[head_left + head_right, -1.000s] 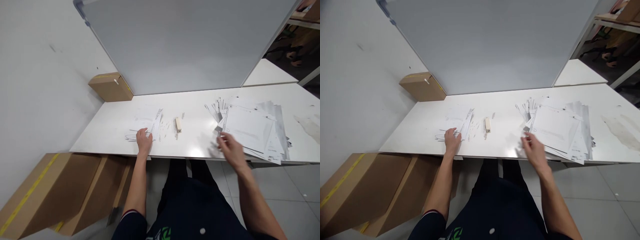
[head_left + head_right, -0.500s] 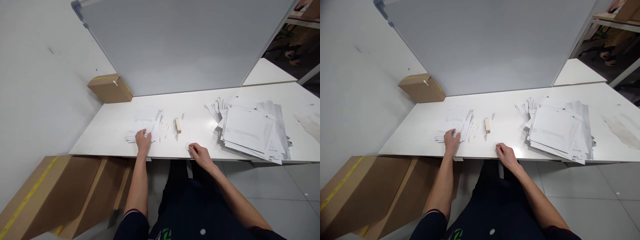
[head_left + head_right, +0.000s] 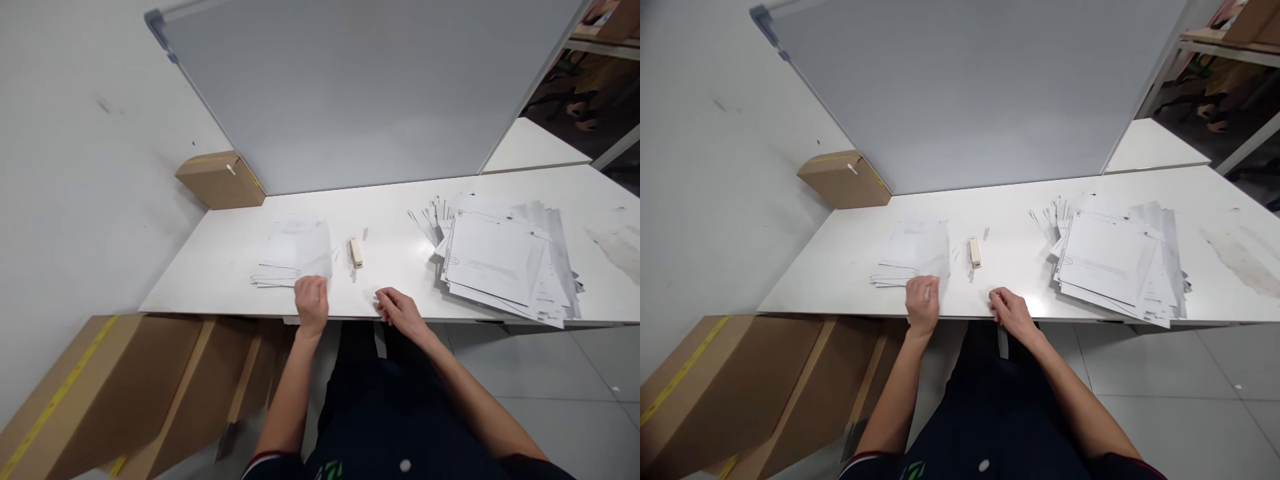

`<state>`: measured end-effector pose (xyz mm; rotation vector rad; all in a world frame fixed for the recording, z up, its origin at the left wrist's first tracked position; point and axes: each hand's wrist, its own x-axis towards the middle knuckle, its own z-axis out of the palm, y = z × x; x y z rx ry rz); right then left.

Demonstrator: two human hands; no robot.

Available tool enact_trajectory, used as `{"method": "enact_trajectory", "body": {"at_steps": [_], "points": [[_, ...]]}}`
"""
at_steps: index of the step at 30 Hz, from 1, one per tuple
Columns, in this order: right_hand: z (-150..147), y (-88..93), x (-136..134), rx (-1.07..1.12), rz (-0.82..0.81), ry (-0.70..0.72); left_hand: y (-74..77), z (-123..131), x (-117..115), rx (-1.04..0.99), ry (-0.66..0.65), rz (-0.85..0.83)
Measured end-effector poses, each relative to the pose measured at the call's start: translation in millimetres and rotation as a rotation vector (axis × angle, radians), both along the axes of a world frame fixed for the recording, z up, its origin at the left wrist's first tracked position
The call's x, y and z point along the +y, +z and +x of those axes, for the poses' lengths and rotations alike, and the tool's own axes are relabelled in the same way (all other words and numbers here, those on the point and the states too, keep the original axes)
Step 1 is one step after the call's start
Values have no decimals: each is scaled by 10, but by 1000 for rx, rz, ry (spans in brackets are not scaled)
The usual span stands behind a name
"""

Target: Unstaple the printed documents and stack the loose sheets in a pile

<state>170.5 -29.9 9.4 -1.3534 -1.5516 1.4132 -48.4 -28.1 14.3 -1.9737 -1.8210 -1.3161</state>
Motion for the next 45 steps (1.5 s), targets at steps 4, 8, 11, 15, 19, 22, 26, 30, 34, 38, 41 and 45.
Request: {"method": "enact_trajectory", "body": {"at_steps": [4,8,11,15,19,22,26,30,34,38,41,45], "points": [[-45,44,-16,316,-276,8,-41,486,-299,-14,-259,-77],[-63,15,7,394,-372,-34,-130,726,-403,-115,-360,-171],[-65,-10,18,389,-366,-37,-154,772,-406,-283,-343,-253],[-64,-8,16,395,-371,-9,-134,763,-392,-540,-328,-367],[-48,9,24,400,-404,12,-132,715,-360,-761,-279,-417],[-42,16,56,361,-391,37,-150,647,-337,-907,-149,-378],[-82,10,123,216,-226,88,-134,552,-362,-853,-59,-332],[-178,-6,149,87,-63,119,-82,531,-436,-435,-208,-385],[-251,-15,117,7,20,77,-60,576,-495,-50,-316,-363],[-261,-13,80,-19,57,60,-66,604,-532,146,-271,-322],[-255,-21,62,-16,60,70,-58,616,-548,204,-237,-363],[-261,-42,44,-26,88,79,-13,653,-560,272,-187,-429]]}}
